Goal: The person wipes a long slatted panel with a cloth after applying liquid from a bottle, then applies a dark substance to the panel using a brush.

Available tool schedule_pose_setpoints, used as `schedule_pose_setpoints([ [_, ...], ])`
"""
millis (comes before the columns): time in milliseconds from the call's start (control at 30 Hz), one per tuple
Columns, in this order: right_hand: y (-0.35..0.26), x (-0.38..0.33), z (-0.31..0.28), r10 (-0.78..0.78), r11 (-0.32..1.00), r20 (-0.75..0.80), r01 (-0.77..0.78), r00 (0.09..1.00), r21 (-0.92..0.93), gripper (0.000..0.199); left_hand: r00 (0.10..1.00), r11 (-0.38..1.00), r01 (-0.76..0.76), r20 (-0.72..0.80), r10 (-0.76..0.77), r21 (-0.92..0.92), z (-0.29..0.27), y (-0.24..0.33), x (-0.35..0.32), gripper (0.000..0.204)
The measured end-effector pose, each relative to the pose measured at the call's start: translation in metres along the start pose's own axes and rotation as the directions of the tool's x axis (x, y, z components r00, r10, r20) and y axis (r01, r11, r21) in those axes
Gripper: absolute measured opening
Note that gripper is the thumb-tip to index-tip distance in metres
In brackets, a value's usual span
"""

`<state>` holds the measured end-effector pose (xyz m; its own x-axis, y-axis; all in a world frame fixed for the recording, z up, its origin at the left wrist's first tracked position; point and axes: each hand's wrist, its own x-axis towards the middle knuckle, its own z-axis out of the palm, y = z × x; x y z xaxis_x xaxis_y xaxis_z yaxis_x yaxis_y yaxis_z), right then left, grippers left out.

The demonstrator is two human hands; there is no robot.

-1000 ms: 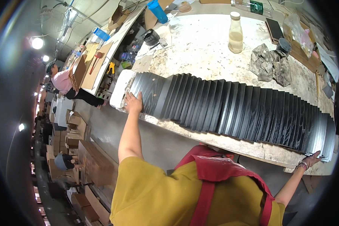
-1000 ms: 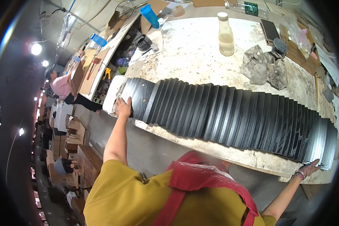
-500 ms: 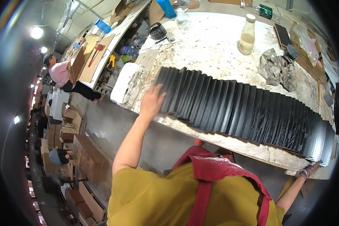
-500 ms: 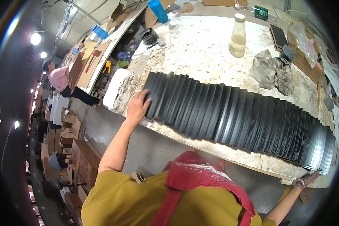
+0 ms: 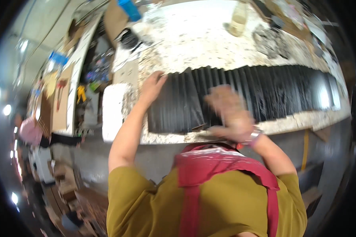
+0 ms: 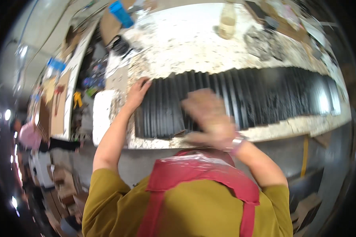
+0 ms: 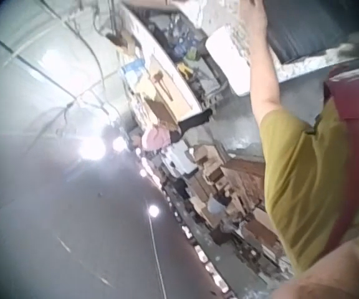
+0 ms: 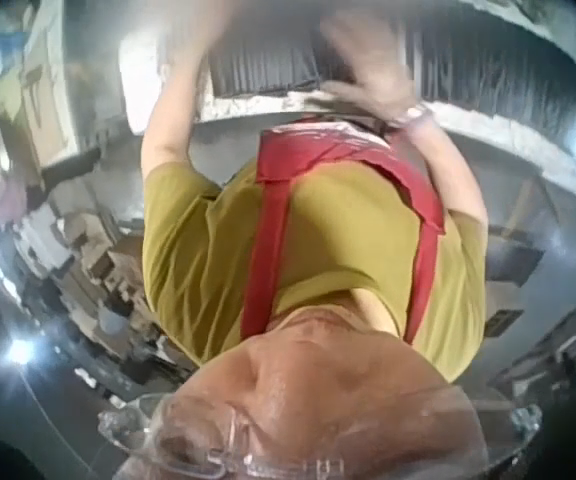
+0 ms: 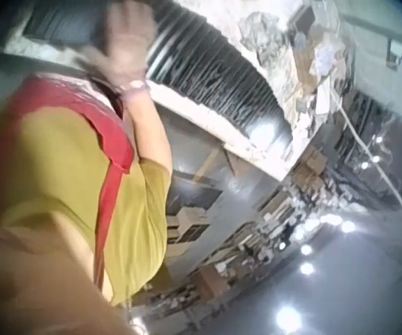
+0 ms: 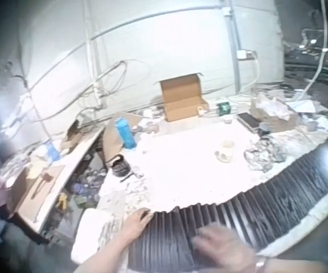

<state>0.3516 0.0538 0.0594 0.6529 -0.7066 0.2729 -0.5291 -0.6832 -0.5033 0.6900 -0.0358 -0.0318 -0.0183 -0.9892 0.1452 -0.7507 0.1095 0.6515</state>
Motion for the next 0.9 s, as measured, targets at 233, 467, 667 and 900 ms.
schedule_pose_setpoints([
  [233,-0.065,0.062,0.117,-0.120,0.940,0.379,0.228,0.918,-0.255,0.080,0.984,0.998,-0.002,0.177,-0.008,0.055,-0.020,-0.001,0.007,0.036],
  [467,-0.077,0.079,0.145,-0.192,0.946,0.391,0.275,0.900,-0.170,0.075,0.947,0.995,-0.006,0.319,-0.027,0.102,-0.051,-0.066,-0.002,0.044],
  [667,-0.065,0.074,0.142,-0.279,0.939,0.278,0.321,0.919,-0.121,0.070,0.908,0.995,-0.088,0.415,0.062,0.044,-0.060,-0.047,0.019,0.057],
  [900,-0.063,0.047,0.047,0.063,0.979,0.099,-0.042,0.993,-0.199,0.086,0.898,0.940,-0.300,0.282,0.337,-0.165,0.015,0.014,0.071,0.059],
])
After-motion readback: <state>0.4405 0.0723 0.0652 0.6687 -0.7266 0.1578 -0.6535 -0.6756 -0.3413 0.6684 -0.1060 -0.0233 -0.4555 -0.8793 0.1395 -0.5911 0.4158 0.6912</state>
